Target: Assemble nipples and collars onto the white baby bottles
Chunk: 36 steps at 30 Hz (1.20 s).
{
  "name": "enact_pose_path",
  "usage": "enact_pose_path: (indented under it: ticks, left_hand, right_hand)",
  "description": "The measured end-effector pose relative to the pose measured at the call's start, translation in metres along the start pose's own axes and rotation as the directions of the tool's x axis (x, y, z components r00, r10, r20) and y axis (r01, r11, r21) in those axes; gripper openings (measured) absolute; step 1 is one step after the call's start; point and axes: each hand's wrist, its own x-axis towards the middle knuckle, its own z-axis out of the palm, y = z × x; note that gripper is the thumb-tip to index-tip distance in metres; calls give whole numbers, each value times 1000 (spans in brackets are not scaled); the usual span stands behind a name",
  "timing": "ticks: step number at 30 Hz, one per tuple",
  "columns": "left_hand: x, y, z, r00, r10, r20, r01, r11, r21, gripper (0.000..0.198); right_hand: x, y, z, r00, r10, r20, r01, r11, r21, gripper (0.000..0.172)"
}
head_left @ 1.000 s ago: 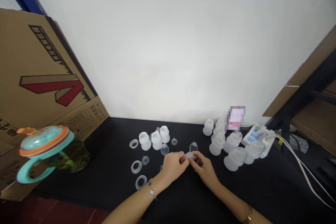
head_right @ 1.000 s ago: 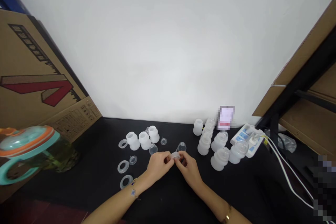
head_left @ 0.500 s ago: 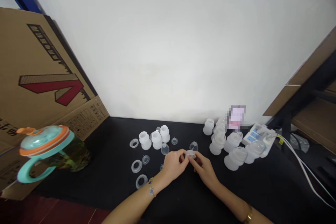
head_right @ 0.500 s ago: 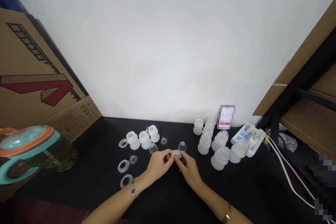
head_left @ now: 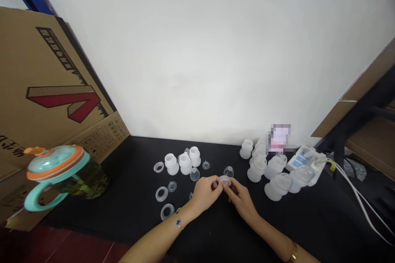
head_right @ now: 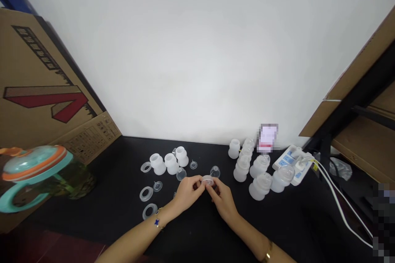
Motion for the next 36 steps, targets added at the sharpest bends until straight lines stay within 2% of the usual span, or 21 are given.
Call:
enact_pose_path:
  ticks: [9,21,28,36]
  left_hand:
    - [1,-6,5,997,-47,56,54,987,-148,34]
    - [1,-5,4,997,-51,53,58,988,-142,35]
    - [1,-2,3,997,-51,49,57,990,-132,28]
    - [0,-4,4,997,-49,58,56,989,-137,28]
  right_hand:
    - [0,0,0,999,-35,2,35,999,39,41]
    - [-1,0,-1,999,-36,18,35,999,34,38]
    - [-1,3,0,999,-42,25,41,998,37,40]
    - [-2,3,0,998,-50,33,49,998,34,35]
